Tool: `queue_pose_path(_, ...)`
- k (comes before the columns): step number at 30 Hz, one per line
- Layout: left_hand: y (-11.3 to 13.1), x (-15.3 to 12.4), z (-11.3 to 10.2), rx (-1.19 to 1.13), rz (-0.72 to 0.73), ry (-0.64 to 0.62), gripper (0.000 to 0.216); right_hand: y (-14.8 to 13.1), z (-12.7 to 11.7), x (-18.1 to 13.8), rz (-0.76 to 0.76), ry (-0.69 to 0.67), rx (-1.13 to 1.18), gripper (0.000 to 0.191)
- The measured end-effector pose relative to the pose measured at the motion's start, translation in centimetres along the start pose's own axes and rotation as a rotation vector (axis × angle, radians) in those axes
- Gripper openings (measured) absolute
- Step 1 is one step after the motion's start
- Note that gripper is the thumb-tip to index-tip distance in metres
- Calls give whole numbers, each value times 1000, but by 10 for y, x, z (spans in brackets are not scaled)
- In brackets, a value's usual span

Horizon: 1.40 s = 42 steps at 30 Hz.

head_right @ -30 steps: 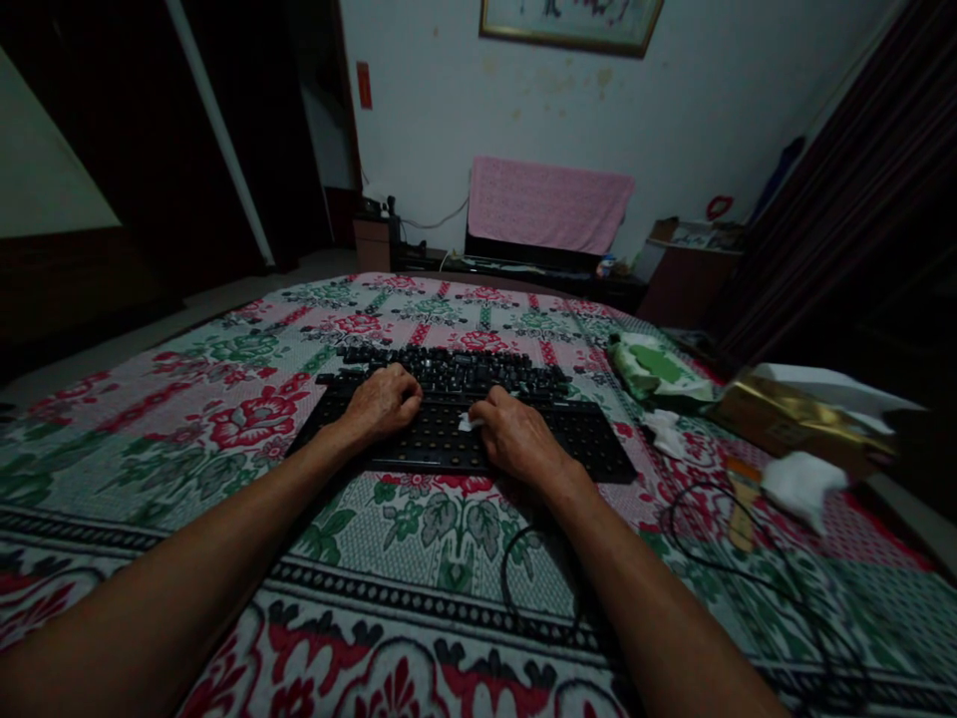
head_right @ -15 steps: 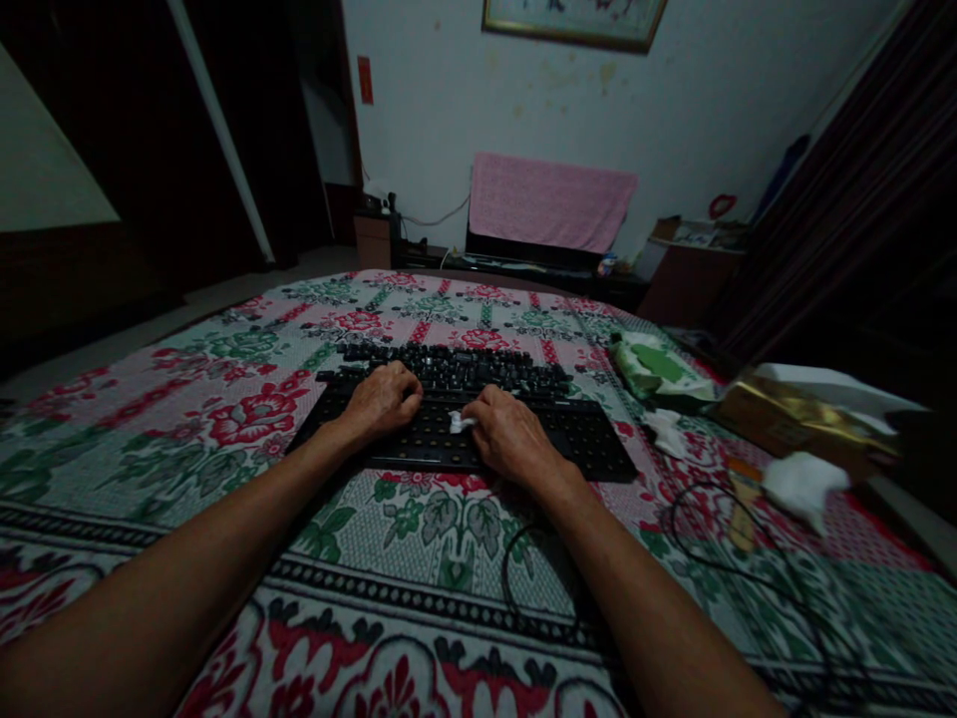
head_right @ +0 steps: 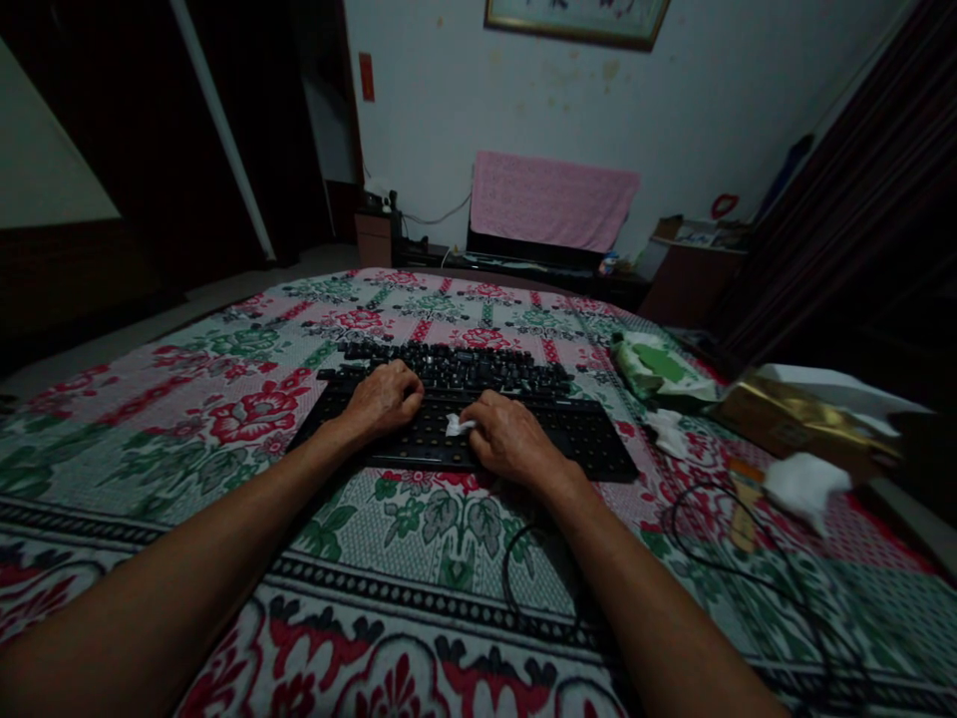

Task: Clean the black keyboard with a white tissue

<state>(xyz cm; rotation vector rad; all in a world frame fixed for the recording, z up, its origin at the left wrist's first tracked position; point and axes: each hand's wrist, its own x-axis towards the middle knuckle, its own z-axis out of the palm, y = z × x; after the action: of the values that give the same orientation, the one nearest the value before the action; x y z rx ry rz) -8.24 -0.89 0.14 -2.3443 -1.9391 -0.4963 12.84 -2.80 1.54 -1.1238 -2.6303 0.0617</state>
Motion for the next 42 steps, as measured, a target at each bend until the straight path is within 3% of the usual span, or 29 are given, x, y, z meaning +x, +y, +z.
queue_pose_path(5,0,0,0,-6,-5,-3,24,4,1,-2,59,63,17,18)
queue_pose_path(12,-1,1,1,-6,13,11,24,1,4,-2,-85,44,65,24)
queue_pose_path(19,-1,0,1,-10,6,2,23,1,2,-3,-7,61,41,20)
queue_pose_path(31,0,0,0,-7,-6,-10,24,2,3,-3,-37,25,48,22)
queue_pose_path(36,0,0,0,-5,2,-2,24,2,4,-3,16,76,140,20)
queue_pose_path(42,-1,1,2,1,3,-2,23,0,6,-3,-72,43,218,24)
